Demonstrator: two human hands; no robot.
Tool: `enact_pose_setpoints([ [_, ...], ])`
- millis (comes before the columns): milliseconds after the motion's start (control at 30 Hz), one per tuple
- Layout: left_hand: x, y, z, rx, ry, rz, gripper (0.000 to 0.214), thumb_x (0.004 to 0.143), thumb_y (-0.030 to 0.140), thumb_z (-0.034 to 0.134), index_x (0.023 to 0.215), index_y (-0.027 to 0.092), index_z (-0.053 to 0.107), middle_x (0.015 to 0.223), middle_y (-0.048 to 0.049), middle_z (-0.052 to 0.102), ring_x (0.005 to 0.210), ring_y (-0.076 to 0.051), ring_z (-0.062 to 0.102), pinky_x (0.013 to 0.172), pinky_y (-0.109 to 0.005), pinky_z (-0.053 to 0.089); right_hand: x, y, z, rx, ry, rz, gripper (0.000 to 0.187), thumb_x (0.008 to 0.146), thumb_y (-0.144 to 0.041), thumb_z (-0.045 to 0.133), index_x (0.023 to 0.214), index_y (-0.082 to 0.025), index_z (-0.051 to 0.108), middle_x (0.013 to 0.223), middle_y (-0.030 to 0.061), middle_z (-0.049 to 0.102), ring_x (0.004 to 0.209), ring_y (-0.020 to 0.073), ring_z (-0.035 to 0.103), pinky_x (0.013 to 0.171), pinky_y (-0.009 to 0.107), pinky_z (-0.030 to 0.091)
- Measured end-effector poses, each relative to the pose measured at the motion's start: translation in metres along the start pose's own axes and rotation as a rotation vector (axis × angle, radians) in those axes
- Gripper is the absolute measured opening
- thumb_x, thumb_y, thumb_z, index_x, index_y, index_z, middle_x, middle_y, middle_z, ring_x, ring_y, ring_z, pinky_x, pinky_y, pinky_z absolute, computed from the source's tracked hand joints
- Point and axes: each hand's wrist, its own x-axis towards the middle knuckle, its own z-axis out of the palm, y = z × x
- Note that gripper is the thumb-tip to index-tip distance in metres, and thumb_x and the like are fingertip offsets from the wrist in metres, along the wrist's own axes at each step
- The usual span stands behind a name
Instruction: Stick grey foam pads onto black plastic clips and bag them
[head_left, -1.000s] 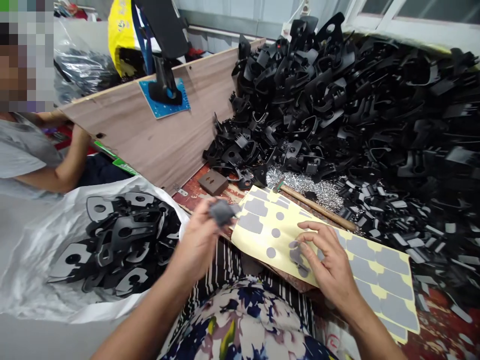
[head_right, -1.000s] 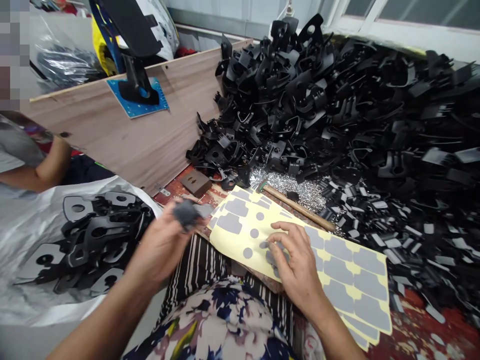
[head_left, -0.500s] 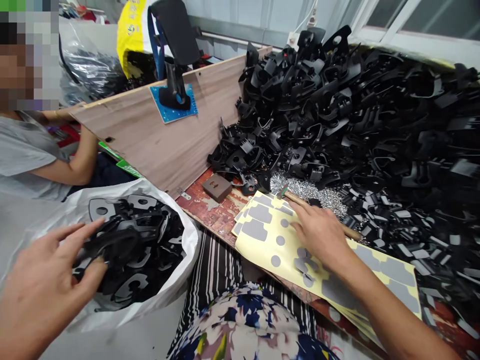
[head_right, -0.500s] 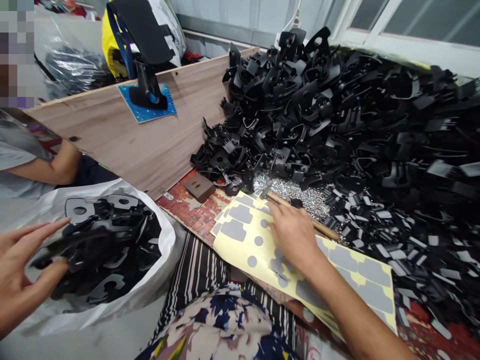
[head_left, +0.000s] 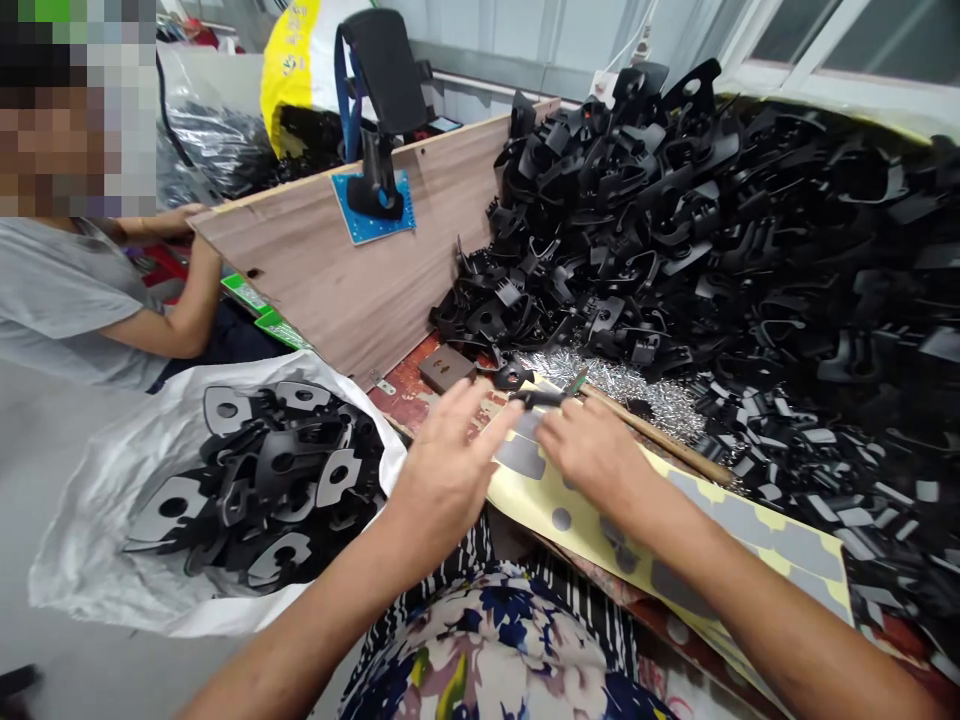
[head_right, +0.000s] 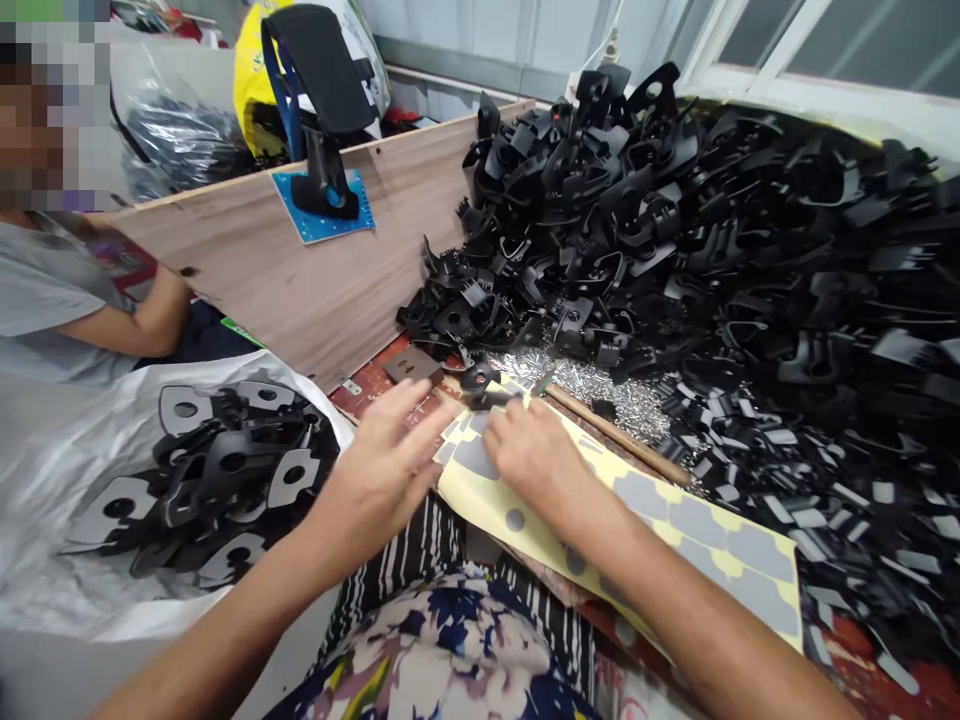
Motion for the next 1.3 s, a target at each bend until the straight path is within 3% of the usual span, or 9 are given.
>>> enact_pose_setpoints([
  [100,0.019,0.013,0.021,-0.118,-0.328,0.069,0.061,0.090,0.004,0.056,0.147,0.026,0.058,0.134,-0.0158,0.068,0.131,-0.037,0.060,0.101,-0.052,0.055,-0.034,-0.033,-0.018,0.070,0.132,-0.246,0.023,0.100,-0.008,0.052,0.096,-0.017,0.074,0.089,0.0087,0.072,0.085,0.0246,0.062,0.081,0.042,0.054],
  [167,0.028,0.009,0.033,-0.245,-0.503,-0.020,0.054,0.087,0.007,0.060,0.137,0.028,0.067,0.102,-0.0102,0.076,0.102,-0.032,0.072,0.088,-0.046,0.059,-0.049,-0.043,-0.016,0.199,0.215,-0.216,0.023,0.102,-0.009,0.052,0.105,-0.018,0.072,0.099,0.0084,0.074,0.088,0.0230,0.065,0.083,0.040,0.057],
  [367,0.065,-0.026,0.058,-1.011,-0.239,-0.538,0.047,0.080,0.009,0.059,0.122,0.028,0.061,0.100,-0.0027,0.065,0.084,-0.018,0.066,0.073,-0.031,0.060,-0.067,-0.057,0.034,0.692,0.283,0.558,0.033,0.102,-0.008,0.044,0.122,-0.022,0.066,0.124,0.0116,0.068,0.113,0.0245,0.067,0.094,0.043,0.060],
  [533,0.093,-0.016,0.092,-1.356,-0.497,-0.830,0.053,0.079,0.007,0.064,0.127,0.028,0.056,0.085,0.0011,0.055,0.066,-0.013,0.062,0.058,-0.028,0.060,-0.061,-0.069,0.061,0.845,0.208,0.646,0.025,0.096,-0.008,0.050,0.104,-0.021,0.070,0.121,0.0120,0.069,0.117,0.0300,0.061,0.100,0.051,0.053],
  [700,0.098,-0.005,0.123,-1.296,-0.552,-0.897,0.051,0.078,0.006,0.067,0.124,0.025,0.057,0.082,0.0017,0.056,0.060,-0.014,0.062,0.051,-0.024,0.056,-0.063,-0.069,0.024,1.239,0.055,0.659,0.019,0.091,-0.012,0.059,0.098,-0.025,0.070,0.120,0.0057,0.070,0.116,0.0263,0.062,0.104,0.047,0.049],
  [800,0.095,-0.007,0.119,-1.331,-0.532,-0.897,0.052,0.077,0.010,0.071,0.124,0.026,0.056,0.082,0.0021,0.057,0.061,-0.014,0.063,0.052,-0.022,0.055,-0.067,-0.068,-0.011,1.414,-0.049,0.516,0.022,0.086,-0.014,0.069,0.103,-0.028,0.070,0.113,0.0021,0.069,0.110,0.0233,0.064,0.100,0.040,0.050],
  [900,0.082,-0.002,0.103,-1.490,-0.473,-0.885,0.057,0.077,0.020,0.079,0.126,0.029,0.053,0.082,0.0026,0.058,0.066,-0.014,0.063,0.059,-0.023,0.056,-0.072,-0.053,-0.021,1.251,0.199,0.635,0.018,0.088,-0.015,0.068,0.101,-0.028,0.066,0.104,0.0005,0.068,0.102,0.0211,0.063,0.091,0.035,0.049],
  [1033,0.054,0.015,0.084,-1.917,-0.346,-0.971,0.052,0.078,0.040,0.085,0.120,0.027,0.058,0.096,-0.0008,0.061,0.073,-0.013,0.061,0.066,-0.026,0.056,-0.076,-0.030,0.005,1.128,0.498,0.847,0.010,0.093,-0.020,0.065,0.099,-0.027,0.062,0.091,-0.0014,0.064,0.090,0.0184,0.062,0.086,0.033,0.048],
  [1300,0.033,0.032,0.075,-2.058,-0.325,-1.008,0.039,0.088,0.049,0.073,0.117,0.024,0.062,0.108,-0.0054,0.064,0.080,-0.019,0.065,0.070,-0.035,0.060,-0.071,-0.036,0.037,1.196,0.503,0.871,0.006,0.092,-0.023,0.068,0.096,-0.024,0.065,0.091,0.0009,0.065,0.089,0.0203,0.063,0.085,0.035,0.051],
])
